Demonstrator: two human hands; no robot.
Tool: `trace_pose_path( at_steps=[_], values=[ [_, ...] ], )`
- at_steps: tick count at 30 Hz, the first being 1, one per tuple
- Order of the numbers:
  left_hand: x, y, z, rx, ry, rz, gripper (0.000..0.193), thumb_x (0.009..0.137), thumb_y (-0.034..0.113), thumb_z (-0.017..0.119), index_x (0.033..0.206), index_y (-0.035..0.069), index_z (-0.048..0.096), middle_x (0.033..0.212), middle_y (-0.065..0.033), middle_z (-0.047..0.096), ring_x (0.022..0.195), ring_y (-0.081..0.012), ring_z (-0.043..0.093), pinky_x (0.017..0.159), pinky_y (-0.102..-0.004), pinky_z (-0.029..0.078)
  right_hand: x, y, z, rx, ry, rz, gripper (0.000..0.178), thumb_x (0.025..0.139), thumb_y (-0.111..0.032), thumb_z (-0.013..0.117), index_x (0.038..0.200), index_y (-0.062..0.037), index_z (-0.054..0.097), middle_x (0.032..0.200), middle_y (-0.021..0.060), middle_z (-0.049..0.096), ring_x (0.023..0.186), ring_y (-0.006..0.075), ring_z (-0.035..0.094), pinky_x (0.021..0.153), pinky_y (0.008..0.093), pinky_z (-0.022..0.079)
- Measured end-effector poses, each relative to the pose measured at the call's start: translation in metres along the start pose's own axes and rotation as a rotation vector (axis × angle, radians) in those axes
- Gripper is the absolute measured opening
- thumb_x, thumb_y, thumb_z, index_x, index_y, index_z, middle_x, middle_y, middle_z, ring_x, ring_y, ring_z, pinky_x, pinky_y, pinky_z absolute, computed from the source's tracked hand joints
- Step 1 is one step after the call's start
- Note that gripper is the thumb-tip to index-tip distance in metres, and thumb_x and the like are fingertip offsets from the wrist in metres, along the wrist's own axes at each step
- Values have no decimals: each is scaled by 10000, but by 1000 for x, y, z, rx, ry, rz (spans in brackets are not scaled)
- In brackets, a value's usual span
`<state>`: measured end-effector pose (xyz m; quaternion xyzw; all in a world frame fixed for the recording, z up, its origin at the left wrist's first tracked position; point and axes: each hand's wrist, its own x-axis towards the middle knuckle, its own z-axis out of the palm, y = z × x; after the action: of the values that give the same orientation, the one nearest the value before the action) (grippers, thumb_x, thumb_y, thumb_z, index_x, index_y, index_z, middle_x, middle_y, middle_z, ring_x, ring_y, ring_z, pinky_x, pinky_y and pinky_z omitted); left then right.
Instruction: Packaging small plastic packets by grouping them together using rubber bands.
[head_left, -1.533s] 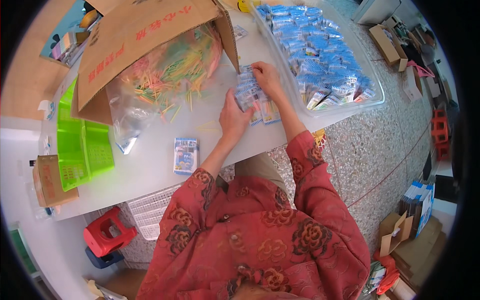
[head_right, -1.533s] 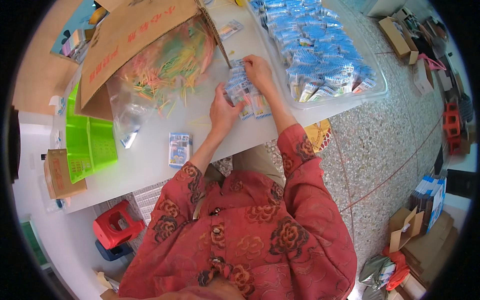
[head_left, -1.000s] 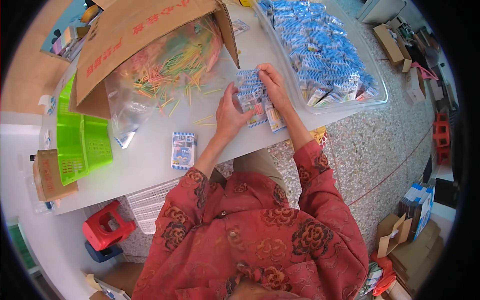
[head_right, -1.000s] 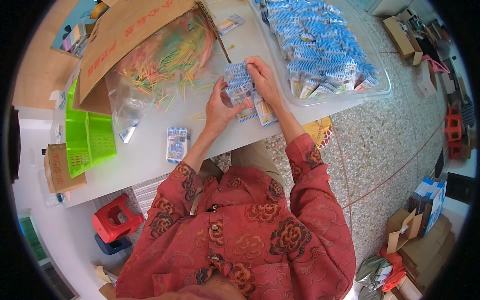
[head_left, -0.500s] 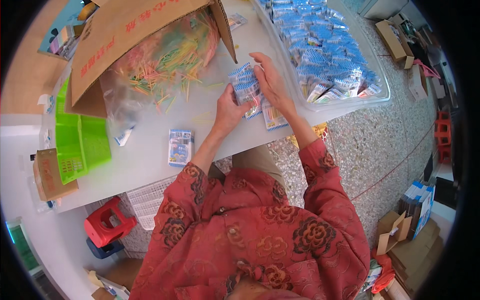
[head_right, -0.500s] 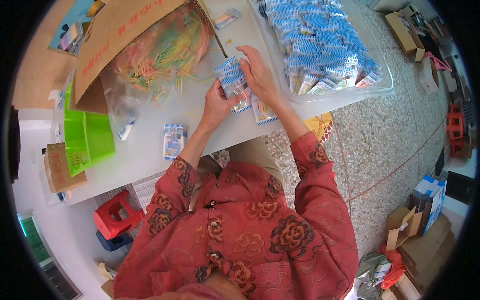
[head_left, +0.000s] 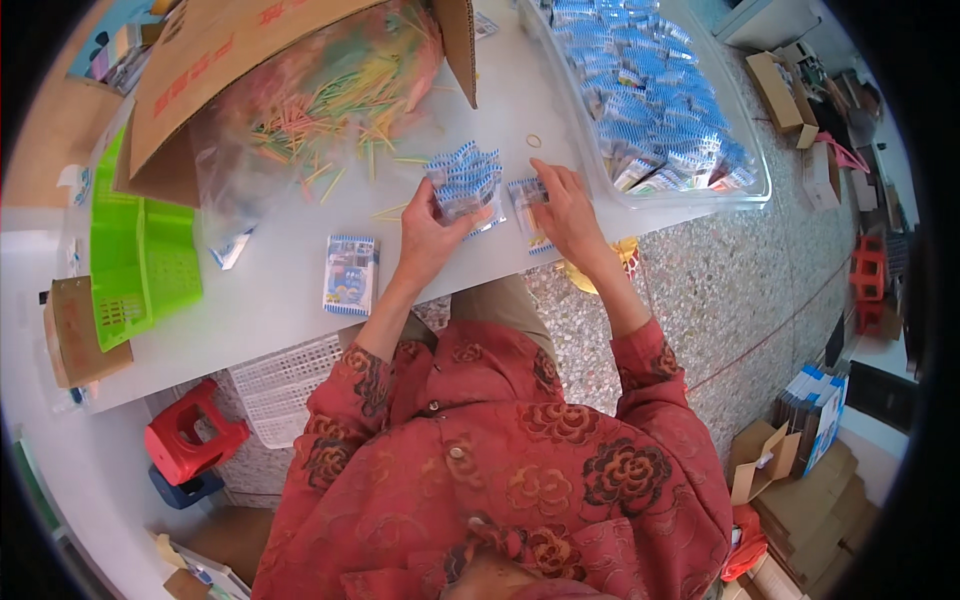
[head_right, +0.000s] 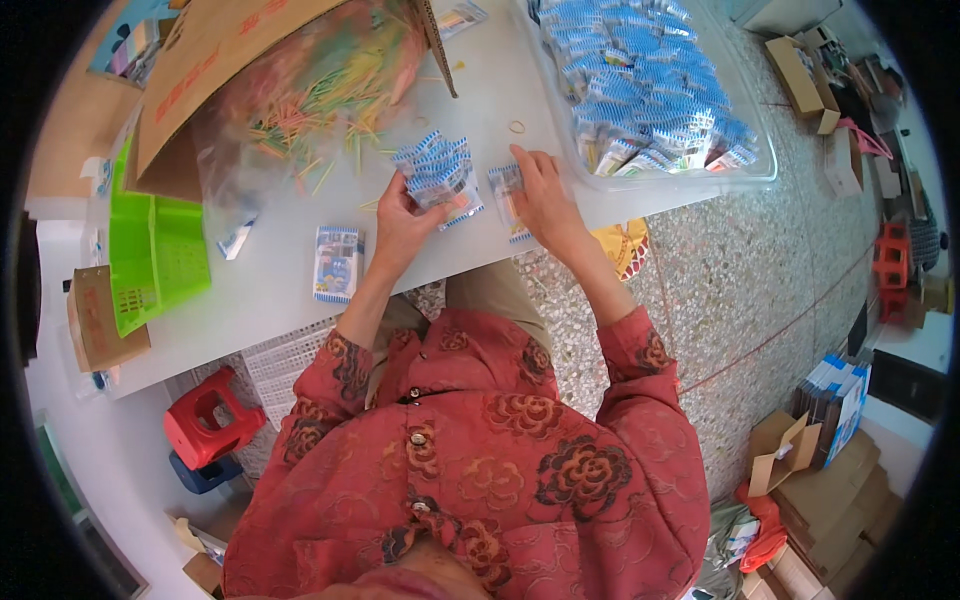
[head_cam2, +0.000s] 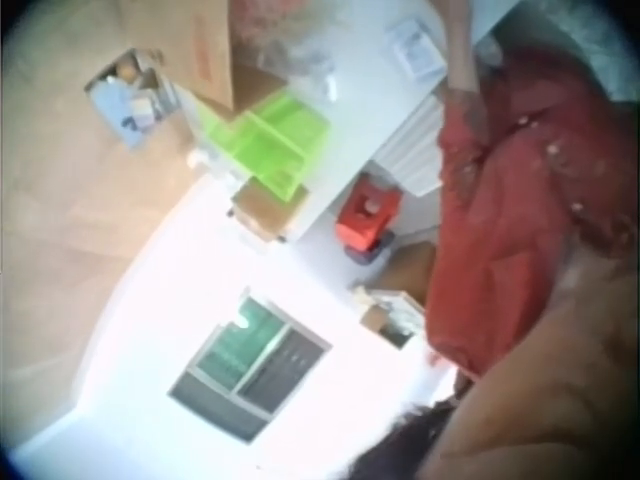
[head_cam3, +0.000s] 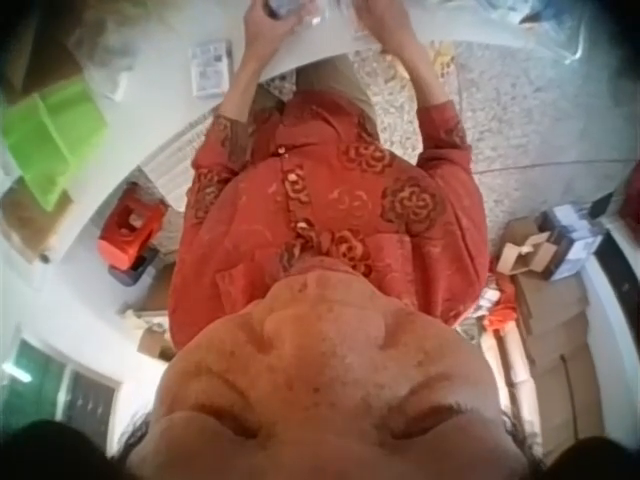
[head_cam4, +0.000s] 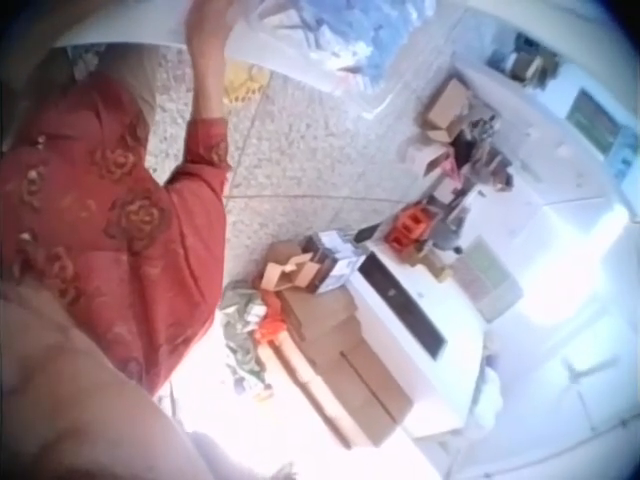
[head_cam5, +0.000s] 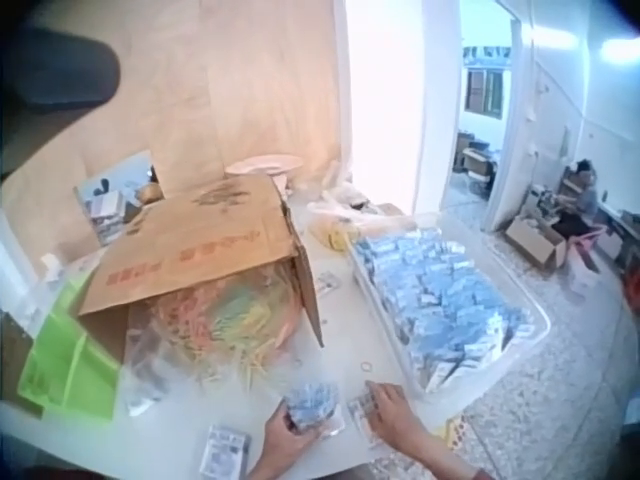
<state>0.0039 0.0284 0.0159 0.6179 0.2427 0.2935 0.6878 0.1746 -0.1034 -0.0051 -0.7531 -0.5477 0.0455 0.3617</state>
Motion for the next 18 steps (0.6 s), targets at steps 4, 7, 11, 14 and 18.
trace_pose_path(
  at_steps=[4, 7, 11, 14, 18],
  values=[
    [-14, 4, -10, 88, 16, -22, 512, 746, -3, 747, 1197, 15, 505, 1082, -43, 617, 969, -121, 593, 862, -269, 485, 6, -2, -4, 57, -43, 132, 650, 708, -2, 667, 1313, -71, 441, 1130, 184, 530, 1045, 329, 541, 878, 403, 452],
    [-25, -2, -19, 106, 10, 39, 491, 748, -21, 727, 1186, 12, 508, 1080, -50, 611, 996, -126, 581, 891, -272, 466, 10, -4, -11, 58, -130, 169, 622, 688, -32, 706, 1266, -81, 482, 1057, 160, 551, 972, 310, 569, 831, 396, 468],
    [-34, 7, -17, 211, 77, 132, 437, 740, -9, 707, 1140, 20, 531, 1040, -56, 630, 972, -124, 586, 877, -279, 459, 11, -1, -12, 1, -188, 164, 460, 685, -75, 732, 1109, -68, 554, 968, 130, 563, 923, 307, 575, 784, 389, 469],
    [-41, 16, -18, 230, 126, 160, 393, 743, 13, 699, 1109, 27, 555, 996, -61, 660, 930, -123, 605, 845, -278, 466, 11, 0, -10, -111, -127, 89, 373, 690, -99, 737, 1017, -59, 562, 927, 130, 568, 917, 307, 575, 776, 389, 464],
    [-47, 22, -21, 240, 119, 140, 372, 759, 21, 704, 1106, 22, 568, 1010, -65, 667, 930, -114, 610, 849, -267, 470, 13, -4, -9, -110, -139, 93, 356, 689, -117, 741, 985, -60, 552, 897, 132, 572, 926, 314, 572, 781, 395, 460]
  ],
)
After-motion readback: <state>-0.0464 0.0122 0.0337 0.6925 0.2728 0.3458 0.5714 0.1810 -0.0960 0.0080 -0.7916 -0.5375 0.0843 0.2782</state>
